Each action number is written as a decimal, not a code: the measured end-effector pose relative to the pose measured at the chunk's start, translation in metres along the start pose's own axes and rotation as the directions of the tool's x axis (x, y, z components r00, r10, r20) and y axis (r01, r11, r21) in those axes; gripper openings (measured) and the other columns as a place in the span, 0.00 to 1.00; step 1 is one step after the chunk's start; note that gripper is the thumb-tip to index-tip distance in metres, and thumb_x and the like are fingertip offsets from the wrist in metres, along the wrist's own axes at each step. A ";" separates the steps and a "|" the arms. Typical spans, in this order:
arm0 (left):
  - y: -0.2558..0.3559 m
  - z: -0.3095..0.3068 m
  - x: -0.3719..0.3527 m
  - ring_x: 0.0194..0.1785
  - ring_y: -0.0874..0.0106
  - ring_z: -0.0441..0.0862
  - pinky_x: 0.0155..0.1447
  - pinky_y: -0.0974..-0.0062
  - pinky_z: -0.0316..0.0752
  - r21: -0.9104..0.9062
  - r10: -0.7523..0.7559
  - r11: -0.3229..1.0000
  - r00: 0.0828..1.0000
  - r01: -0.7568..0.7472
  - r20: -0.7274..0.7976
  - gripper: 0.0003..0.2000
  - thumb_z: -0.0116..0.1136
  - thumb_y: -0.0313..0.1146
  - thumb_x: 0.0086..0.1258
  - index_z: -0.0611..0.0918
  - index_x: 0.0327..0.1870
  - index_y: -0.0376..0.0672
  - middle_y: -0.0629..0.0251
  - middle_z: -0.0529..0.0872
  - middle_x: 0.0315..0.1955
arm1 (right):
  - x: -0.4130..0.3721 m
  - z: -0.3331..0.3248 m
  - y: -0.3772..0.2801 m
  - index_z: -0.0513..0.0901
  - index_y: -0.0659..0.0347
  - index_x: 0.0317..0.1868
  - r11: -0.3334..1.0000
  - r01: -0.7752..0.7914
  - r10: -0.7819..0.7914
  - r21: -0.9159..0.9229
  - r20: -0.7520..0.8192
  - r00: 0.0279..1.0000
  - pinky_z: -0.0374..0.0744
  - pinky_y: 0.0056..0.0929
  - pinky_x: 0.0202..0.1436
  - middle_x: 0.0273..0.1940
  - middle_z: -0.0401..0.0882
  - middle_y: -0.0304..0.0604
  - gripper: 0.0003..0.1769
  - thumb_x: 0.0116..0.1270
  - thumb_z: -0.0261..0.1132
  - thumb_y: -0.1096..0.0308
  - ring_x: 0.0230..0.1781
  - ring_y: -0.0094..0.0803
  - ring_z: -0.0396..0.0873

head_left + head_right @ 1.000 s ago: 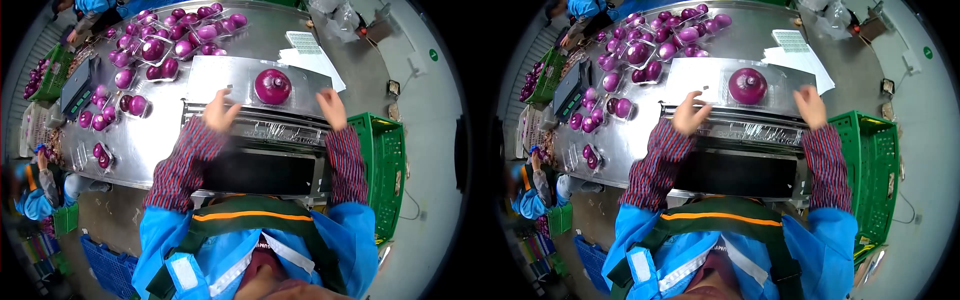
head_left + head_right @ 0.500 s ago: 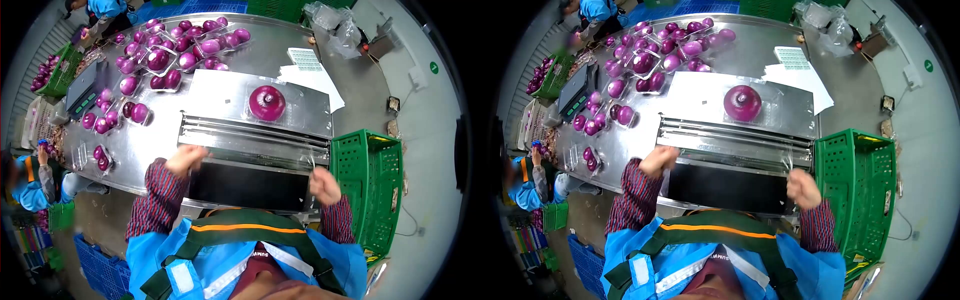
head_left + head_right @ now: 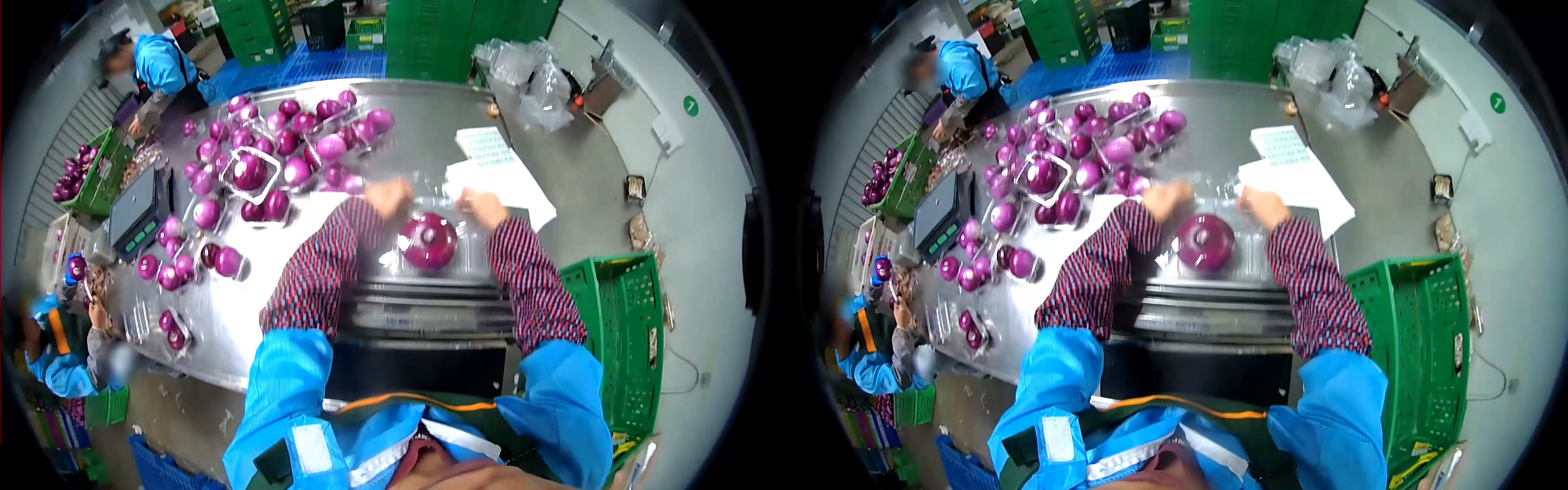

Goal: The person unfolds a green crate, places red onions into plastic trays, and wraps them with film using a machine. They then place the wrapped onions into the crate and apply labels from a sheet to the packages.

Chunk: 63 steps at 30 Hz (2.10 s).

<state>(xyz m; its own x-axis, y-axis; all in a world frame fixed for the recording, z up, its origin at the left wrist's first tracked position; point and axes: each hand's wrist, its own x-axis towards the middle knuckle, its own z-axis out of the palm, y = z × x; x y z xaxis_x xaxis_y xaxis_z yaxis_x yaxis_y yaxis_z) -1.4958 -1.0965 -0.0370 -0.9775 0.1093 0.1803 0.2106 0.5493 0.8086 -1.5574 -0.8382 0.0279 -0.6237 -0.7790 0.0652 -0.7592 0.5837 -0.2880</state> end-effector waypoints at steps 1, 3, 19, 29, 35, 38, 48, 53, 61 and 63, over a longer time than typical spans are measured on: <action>-0.031 0.019 -0.012 0.60 0.64 0.67 0.66 0.72 0.54 0.034 0.247 0.968 0.969 -0.247 0.008 0.19 0.29 0.38 0.68 0.79 0.40 0.42 0.57 0.77 0.47 | -0.005 0.002 -0.008 0.79 0.65 0.40 0.866 -0.203 0.187 0.457 0.082 0.979 0.72 0.26 0.46 0.38 0.79 0.42 0.14 0.62 0.53 0.64 0.41 0.28 0.75; 0.014 0.003 -0.039 0.62 0.61 0.64 0.66 0.71 0.54 -0.123 -0.038 0.991 0.989 0.056 0.146 0.19 0.32 0.40 0.70 0.75 0.49 0.41 0.52 0.75 0.49 | -0.025 -0.003 -0.016 0.77 0.64 0.46 0.445 -0.321 0.182 0.836 0.267 0.946 0.72 0.29 0.49 0.42 0.78 0.42 0.16 0.63 0.53 0.63 0.47 0.28 0.73; 0.214 -0.027 -0.260 0.44 0.69 0.76 0.34 0.78 0.78 -0.390 -0.176 0.753 0.734 0.530 0.656 0.28 0.40 0.47 0.69 0.49 0.67 0.52 0.50 0.69 0.53 | -0.249 -0.047 -0.172 0.58 0.59 0.62 0.142 -0.419 0.052 0.897 0.416 0.908 0.82 0.24 0.31 0.54 0.66 0.45 0.23 0.68 0.47 0.65 0.48 0.30 0.72; 0.128 0.057 -0.335 0.30 0.75 0.78 0.36 0.82 0.74 -0.801 -0.568 0.411 0.809 0.436 0.149 0.11 0.51 0.33 0.66 0.77 0.37 0.32 0.61 0.81 0.28 | -0.307 0.054 -0.171 0.68 0.63 0.53 0.036 -0.351 0.659 0.936 0.242 0.712 0.75 0.18 0.25 0.40 0.71 0.44 0.20 0.68 0.47 0.58 0.33 0.23 0.73; 0.157 0.069 -0.335 0.15 0.84 0.58 0.18 0.86 0.54 -0.988 -0.769 0.097 0.639 0.120 0.002 0.10 0.46 0.37 0.69 0.72 0.30 0.41 0.72 0.71 0.18 | -0.310 0.049 -0.189 0.64 0.57 0.22 -0.376 -0.165 0.801 0.912 0.410 0.437 0.52 0.18 0.08 0.11 0.53 0.30 0.18 0.66 0.52 0.56 0.06 0.17 0.52; 0.157 0.052 -0.391 0.13 0.83 0.54 0.15 0.86 0.50 -0.950 -0.785 -0.119 0.559 0.288 0.267 0.12 0.44 0.38 0.70 0.69 0.26 0.42 0.73 0.64 0.14 | -0.361 0.042 -0.189 0.65 0.55 0.24 -0.626 -0.180 0.630 0.759 0.627 0.458 0.50 0.17 0.07 0.12 0.53 0.29 0.17 0.66 0.51 0.54 0.07 0.17 0.51; 0.105 0.165 -0.476 0.34 0.83 0.69 0.40 0.83 0.66 -0.874 -0.628 -0.035 0.669 0.485 0.397 0.07 0.39 0.31 0.70 0.71 0.42 0.42 0.73 0.73 0.30 | -0.409 0.209 -0.214 0.67 0.63 0.53 -0.973 -0.140 -0.031 0.184 0.495 0.868 0.75 0.27 0.42 0.46 0.71 0.46 0.19 0.68 0.47 0.59 0.42 0.31 0.73; 0.181 0.136 -0.384 0.50 0.67 0.72 0.55 0.66 0.67 -0.949 -0.437 -0.231 0.848 0.216 0.299 0.23 0.39 0.50 0.68 0.66 0.54 0.41 0.61 0.73 0.46 | -0.398 0.110 -0.230 0.53 0.62 0.65 -0.994 0.033 0.064 0.108 0.295 0.953 0.66 0.36 0.59 0.61 0.59 0.51 0.32 0.67 0.46 0.51 0.60 0.38 0.62; 0.316 0.179 -0.190 0.57 0.63 0.66 0.60 0.58 0.61 -0.799 -0.001 0.314 0.842 0.512 0.539 0.32 0.45 0.55 0.59 0.63 0.60 0.43 0.59 0.69 0.52 | -0.439 -0.082 -0.152 0.50 0.60 0.66 0.009 0.167 0.783 0.986 -0.111 0.612 0.68 0.37 0.57 0.59 0.61 0.53 0.34 0.66 0.47 0.50 0.57 0.40 0.64; 0.351 0.209 -0.153 0.60 0.61 0.63 0.61 0.56 0.57 -0.650 0.410 0.743 0.876 -0.159 0.255 0.33 0.51 0.51 0.55 0.63 0.60 0.44 0.58 0.67 0.55 | -0.454 -0.140 -0.125 0.50 0.62 0.65 0.120 0.314 0.915 0.942 -0.228 0.334 0.70 0.37 0.55 0.58 0.64 0.51 0.33 0.68 0.45 0.50 0.54 0.40 0.68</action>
<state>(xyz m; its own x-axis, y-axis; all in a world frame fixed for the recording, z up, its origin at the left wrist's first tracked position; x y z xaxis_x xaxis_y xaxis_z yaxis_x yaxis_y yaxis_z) -1.2742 -0.7474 0.1028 -0.7725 0.5321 0.3467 0.3189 -0.1471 0.9363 -1.2058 -0.5256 0.1685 -0.9451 0.3259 -0.0235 -0.1118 -0.3901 -0.9140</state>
